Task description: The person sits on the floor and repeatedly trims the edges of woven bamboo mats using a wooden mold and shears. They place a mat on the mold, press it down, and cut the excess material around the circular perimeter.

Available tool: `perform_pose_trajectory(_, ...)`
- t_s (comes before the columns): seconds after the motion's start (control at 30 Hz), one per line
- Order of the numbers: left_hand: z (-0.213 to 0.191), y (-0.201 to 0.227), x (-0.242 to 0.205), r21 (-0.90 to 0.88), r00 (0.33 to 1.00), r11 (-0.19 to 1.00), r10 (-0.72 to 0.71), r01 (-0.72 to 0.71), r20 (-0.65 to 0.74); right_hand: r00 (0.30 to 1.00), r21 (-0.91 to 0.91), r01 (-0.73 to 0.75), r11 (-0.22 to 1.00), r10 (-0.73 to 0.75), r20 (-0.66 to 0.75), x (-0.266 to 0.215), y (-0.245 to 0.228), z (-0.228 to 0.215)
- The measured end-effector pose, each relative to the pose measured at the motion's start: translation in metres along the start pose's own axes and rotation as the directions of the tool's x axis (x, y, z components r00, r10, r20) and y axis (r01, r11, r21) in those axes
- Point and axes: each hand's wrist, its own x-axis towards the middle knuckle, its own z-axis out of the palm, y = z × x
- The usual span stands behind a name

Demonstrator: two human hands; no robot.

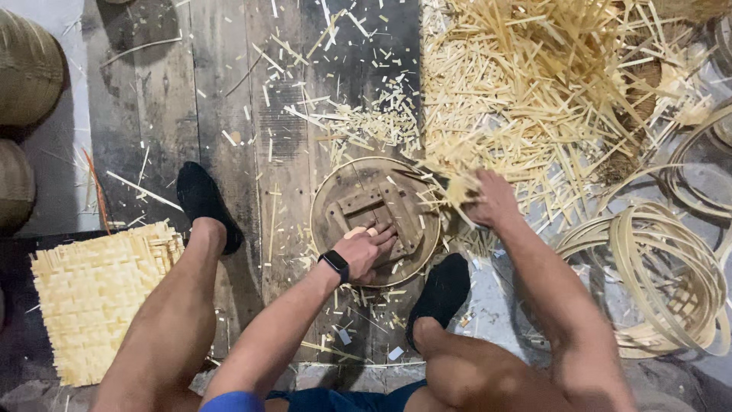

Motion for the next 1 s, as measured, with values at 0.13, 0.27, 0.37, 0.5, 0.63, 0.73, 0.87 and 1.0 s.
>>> perform_pose_trajectory(0.13,-0.002,0.000,0.003,0.021,1.000,1.000,0.004,-0.005,0.030,0.969,-0.085,-0.032,0.996,0.052,0.241,0.024,-0.021,-0.020)
perform_pose_trajectory(0.27,-0.004,0.001,0.003,0.035,0.999,0.999,-0.002,0.000,0.048,0.951,-0.091,0.012,0.996,0.017,0.309,0.030,-0.014,-0.035)
perform_pose_trajectory(0.37,-0.005,0.000,0.002,-0.046,1.000,0.999,0.000,-0.001,-0.003,0.930,-0.127,0.011,0.992,0.037,0.366,0.034,-0.011,-0.040)
perform_pose_trajectory(0.5,-0.005,-0.003,0.005,-0.085,1.000,0.996,0.014,-0.016,-0.026,0.944,-0.129,0.046,0.991,-0.001,0.329,0.034,-0.004,-0.039)
perform_pose_trajectory(0.63,0.000,-0.006,0.006,-0.107,1.000,0.994,0.000,-0.002,-0.020,0.884,0.273,-0.355,0.894,0.226,0.410,0.039,0.026,-0.010)
perform_pose_trajectory(0.73,-0.002,-0.009,0.009,-0.182,0.996,0.983,-0.023,0.007,-0.085,0.758,0.594,-0.631,0.499,0.559,0.335,0.034,0.072,0.021)
perform_pose_trajectory(0.87,-0.028,-0.021,0.031,-0.218,0.956,0.932,-0.294,0.291,0.019,0.663,0.333,-0.730,0.597,0.736,0.133,0.007,0.104,0.032)
perform_pose_trajectory(1.0,-0.058,-0.069,0.086,-0.490,0.835,0.831,-0.450,0.262,-0.317,0.799,0.208,-0.584,0.785,0.600,-0.021,-0.033,0.070,0.014)
